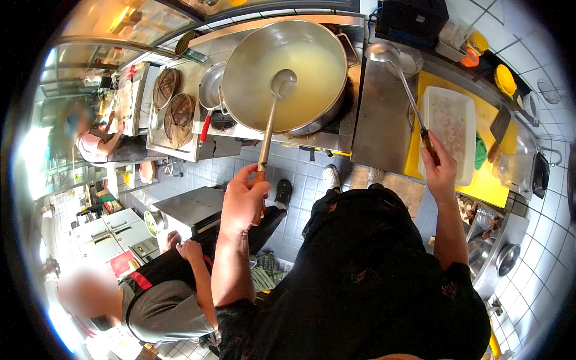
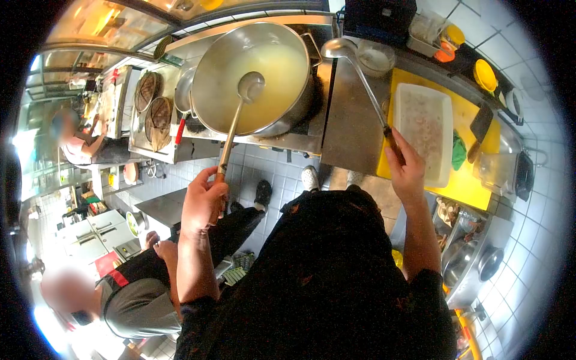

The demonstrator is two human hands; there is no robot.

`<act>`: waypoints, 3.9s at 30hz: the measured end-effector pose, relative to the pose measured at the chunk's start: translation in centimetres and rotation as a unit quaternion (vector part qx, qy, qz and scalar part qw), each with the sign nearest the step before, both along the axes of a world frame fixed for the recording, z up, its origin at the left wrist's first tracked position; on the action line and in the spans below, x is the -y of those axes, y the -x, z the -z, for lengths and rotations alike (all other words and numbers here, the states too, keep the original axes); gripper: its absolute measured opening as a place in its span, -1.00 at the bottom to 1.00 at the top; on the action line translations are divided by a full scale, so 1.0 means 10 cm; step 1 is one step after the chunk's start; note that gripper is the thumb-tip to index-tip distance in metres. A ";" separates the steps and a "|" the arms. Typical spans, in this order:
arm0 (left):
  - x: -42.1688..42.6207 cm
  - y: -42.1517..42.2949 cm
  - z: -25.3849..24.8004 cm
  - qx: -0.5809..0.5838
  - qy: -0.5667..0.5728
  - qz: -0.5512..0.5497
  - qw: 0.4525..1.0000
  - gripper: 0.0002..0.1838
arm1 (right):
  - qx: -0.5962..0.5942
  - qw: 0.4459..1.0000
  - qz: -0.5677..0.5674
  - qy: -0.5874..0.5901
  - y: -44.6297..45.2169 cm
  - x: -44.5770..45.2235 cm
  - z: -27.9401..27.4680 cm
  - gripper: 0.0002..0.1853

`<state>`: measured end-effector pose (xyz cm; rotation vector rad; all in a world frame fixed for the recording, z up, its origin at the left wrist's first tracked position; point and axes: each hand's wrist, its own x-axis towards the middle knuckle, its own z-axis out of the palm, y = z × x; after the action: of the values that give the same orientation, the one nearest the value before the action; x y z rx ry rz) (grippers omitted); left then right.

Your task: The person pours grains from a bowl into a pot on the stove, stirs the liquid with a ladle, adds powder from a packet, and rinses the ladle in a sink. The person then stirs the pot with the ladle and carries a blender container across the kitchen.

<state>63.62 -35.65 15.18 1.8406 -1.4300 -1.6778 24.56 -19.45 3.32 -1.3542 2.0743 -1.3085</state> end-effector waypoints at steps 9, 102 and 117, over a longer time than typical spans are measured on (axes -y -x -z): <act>0.10 -0.08 0.00 -0.226 -0.128 -0.143 0.955 -0.54 | -0.006 1.000 0.011 -0.016 0.04 -0.02 -0.04 -0.56; -0.29 -0.09 -0.21 -0.297 -0.094 -0.115 0.943 -0.27 | -0.021 0.999 0.020 -0.026 -0.13 -0.18 -0.07 -0.58; -0.05 0.90 -0.85 -0.376 -0.122 0.128 0.909 -0.32 | -0.027 0.989 0.133 -0.054 -0.22 -1.47 0.10 -0.58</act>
<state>54.64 -35.16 23.72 0.8960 -1.1700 -2.4140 26.74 -4.72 2.34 -1.1089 2.3906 -1.2502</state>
